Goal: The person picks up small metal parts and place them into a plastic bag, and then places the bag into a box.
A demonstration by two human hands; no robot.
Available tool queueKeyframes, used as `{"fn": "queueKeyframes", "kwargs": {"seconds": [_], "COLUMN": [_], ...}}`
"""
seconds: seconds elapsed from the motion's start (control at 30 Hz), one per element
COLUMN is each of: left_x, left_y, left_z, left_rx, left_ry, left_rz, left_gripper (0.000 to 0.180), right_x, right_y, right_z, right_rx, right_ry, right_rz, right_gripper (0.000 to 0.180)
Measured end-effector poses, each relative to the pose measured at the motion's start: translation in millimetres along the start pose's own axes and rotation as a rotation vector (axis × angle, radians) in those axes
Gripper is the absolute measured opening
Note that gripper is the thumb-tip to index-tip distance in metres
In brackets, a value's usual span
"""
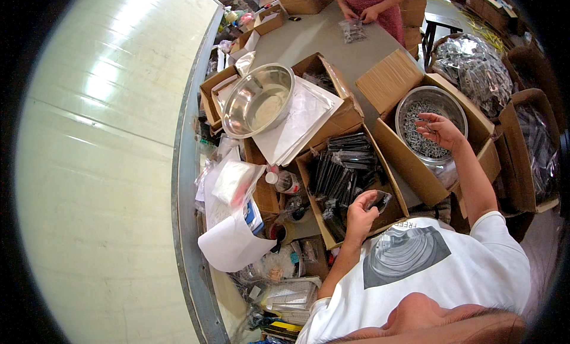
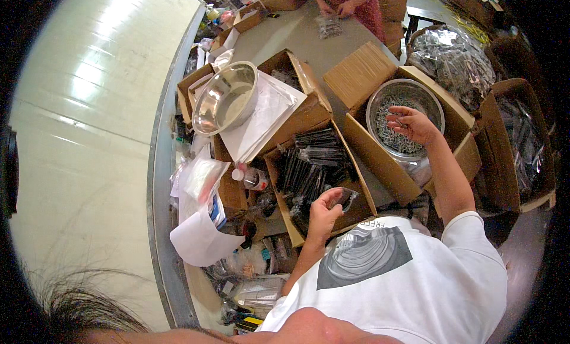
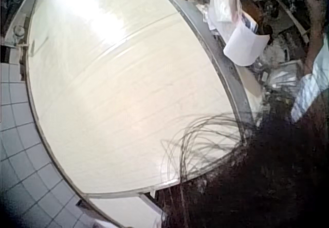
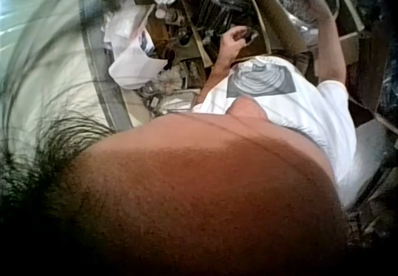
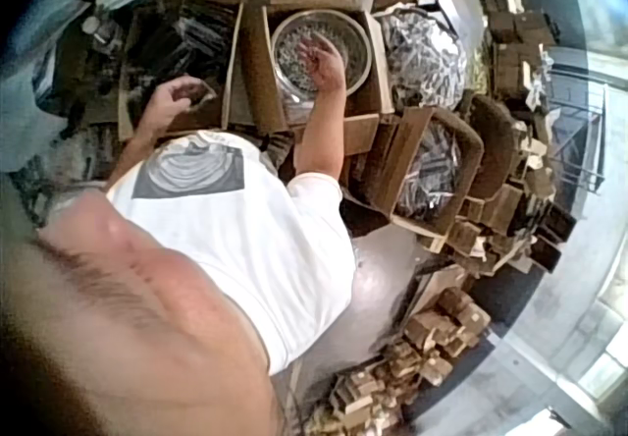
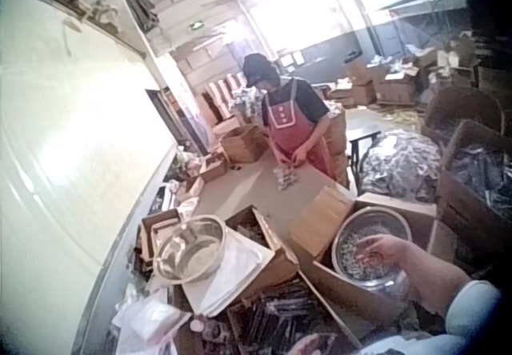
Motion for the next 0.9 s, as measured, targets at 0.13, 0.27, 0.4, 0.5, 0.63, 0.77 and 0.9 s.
{"fn": "queueKeyframes", "kwargs": {"seconds": [0.13,0.27,0.4,0.5,0.63,0.77,0.9], "left_x": [1,1,1,1,0,-1,-5], "left_y": [0,1,1,1,-2,-3,-2], "left_z": [-3,1,0,1,-7,0,4], "left_rx": [0.002,-0.003,-0.01,-0.007,-0.068,-0.012,-0.118], "left_ry": [-0.013,-0.01,-0.03,-0.032,-0.043,-0.079,-0.114], "left_rz": [0.002,0.001,-0.001,-0.008,-0.018,-0.016,-0.02], "left_gripper": [0.043,0.042,0.042,0.043,0.044,0.045,0.044], "right_x": [2,-5,-6,-10,-25,-124,-184], "right_y": [-2,2,3,9,16,55,84], "right_z": [-1,-3,-3,-9,-10,17,62], "right_rx": [0.035,0.064,0.082,0.136,0.285,0.062,-0.103], "right_ry": [0.067,0.107,0.127,0.344,0.483,0.117,0.056], "right_rz": [0.033,0.049,0.054,0.156,0.152,-0.2,-0.444], "right_gripper": [0.038,0.038,0.037,0.035,0.028,0.022,0.026]}}
Point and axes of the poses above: each hand's wrist, its own y-axis away from the middle knuckle, its own x-axis out of the back of the hand, z = x × y, the point moved 6 cm from there along -y, towards the middle knuckle, and after that the axes turned 3 degrees about -x, right-handed, at the moved point
